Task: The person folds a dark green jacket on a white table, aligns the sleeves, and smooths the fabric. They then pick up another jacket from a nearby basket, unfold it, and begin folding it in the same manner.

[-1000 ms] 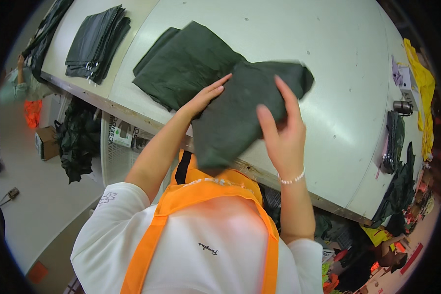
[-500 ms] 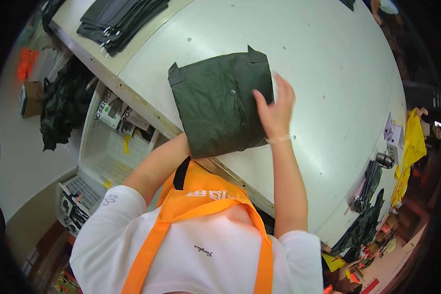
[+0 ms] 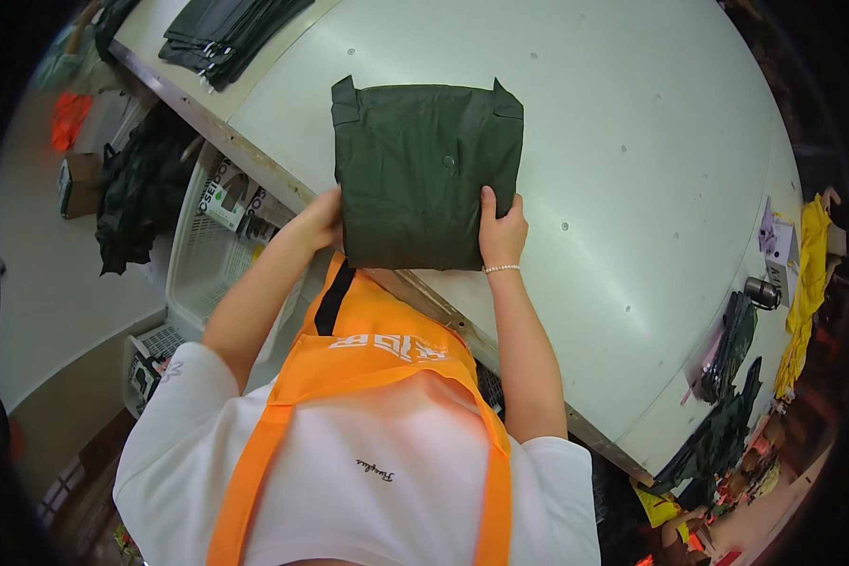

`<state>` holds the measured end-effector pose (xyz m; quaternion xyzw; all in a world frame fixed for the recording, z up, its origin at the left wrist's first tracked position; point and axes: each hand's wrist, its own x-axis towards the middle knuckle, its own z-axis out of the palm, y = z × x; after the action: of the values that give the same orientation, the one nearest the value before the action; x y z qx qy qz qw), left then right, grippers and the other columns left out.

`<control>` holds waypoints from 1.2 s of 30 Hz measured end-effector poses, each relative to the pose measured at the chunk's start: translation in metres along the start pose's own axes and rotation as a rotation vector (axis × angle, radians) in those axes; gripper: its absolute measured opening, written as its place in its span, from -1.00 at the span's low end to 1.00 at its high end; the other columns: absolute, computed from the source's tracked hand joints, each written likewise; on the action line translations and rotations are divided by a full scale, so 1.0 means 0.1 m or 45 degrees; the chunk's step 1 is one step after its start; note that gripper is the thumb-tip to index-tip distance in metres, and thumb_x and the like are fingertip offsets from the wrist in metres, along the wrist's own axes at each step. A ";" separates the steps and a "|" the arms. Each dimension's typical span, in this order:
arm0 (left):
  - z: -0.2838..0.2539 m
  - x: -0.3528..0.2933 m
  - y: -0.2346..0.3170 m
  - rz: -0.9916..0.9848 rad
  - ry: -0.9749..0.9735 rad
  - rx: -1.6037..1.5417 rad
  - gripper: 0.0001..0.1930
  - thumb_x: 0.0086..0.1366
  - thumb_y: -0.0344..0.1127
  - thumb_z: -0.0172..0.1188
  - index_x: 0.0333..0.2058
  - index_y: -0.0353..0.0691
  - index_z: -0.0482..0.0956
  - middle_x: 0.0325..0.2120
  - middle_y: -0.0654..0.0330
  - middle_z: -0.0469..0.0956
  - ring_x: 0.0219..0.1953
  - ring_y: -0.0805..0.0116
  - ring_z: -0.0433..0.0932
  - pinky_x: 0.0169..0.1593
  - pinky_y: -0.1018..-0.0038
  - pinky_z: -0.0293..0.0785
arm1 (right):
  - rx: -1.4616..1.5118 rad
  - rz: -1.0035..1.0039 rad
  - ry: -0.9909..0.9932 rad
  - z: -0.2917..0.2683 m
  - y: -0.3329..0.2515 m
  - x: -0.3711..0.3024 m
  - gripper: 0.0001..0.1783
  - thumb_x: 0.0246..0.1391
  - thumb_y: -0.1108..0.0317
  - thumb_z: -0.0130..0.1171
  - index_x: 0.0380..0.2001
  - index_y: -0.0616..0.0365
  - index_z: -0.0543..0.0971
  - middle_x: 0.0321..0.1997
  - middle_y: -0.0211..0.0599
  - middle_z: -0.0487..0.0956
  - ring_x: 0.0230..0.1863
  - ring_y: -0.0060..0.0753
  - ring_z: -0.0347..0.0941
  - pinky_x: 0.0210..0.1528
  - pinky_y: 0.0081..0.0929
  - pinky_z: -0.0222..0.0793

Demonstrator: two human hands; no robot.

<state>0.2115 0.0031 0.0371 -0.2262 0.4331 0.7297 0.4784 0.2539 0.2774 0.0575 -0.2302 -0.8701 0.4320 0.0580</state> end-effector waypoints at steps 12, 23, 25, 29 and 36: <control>0.11 -0.46 0.09 0.934 1.054 1.123 -0.18 0.01 -0.09 0.41 0.15 -0.37 0.24 0.01 0.02 0.42 0.00 0.28 0.42 0.06 0.35 0.35 | -0.306 -0.333 0.115 -0.37 -0.10 0.37 -0.01 -0.14 -0.17 0.30 0.13 0.46 0.26 0.09 0.19 0.39 0.15 0.02 0.30 0.16 -0.25 0.23; 0.18 0.48 1.24 0.449 0.379 0.193 -0.49 0.03 -0.17 0.42 -0.13 -0.40 0.52 -0.22 0.07 0.58 -0.17 0.28 0.53 -0.02 0.45 0.41 | 0.840 0.633 -0.870 -0.17 -0.35 1.52 -0.43 -0.13 0.03 0.35 -0.16 0.26 0.55 -0.12 -0.26 0.56 -0.12 -0.42 0.47 0.01 -0.52 0.36; 0.35 0.30 1.41 0.640 0.275 0.318 -0.55 -0.01 -0.21 0.44 -0.20 -0.37 0.56 -0.27 0.10 0.59 -0.20 0.32 0.54 -0.07 0.48 0.42 | 0.701 0.473 -0.849 -0.50 -0.51 1.52 -0.56 -0.12 0.17 0.30 -0.22 0.26 0.56 -0.25 -0.33 0.58 -0.24 -0.50 0.46 -0.11 -0.57 0.35; 1.11 -0.78 1.59 1.246 0.062 0.878 -0.63 0.00 -0.30 0.41 -0.26 -0.28 0.48 -0.36 0.30 0.56 -0.30 0.51 0.51 -0.14 0.55 0.42 | 0.492 -0.215 -0.643 -1.41 -1.03 1.01 -0.68 -0.14 0.35 0.24 -0.25 0.21 0.53 -0.33 -0.49 0.50 -0.29 -0.57 0.37 -0.12 -0.56 0.30; 0.47 -0.58 0.26 1.633 -0.338 2.129 -0.66 -0.20 -0.52 0.26 -0.38 -0.25 0.35 -0.23 0.03 0.39 -0.03 0.00 0.38 0.24 0.17 0.19 | -0.099 -0.858 -0.393 -1.23 0.01 -0.38 -0.57 -0.50 0.68 0.17 -0.38 0.18 0.41 -0.25 -0.16 0.39 -0.14 -0.05 0.30 -0.03 -0.36 0.25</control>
<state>0.2179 0.0094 0.1161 0.5268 0.7796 0.3347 0.0510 0.3253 0.3502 0.1365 0.1351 -0.9113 0.3849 0.0563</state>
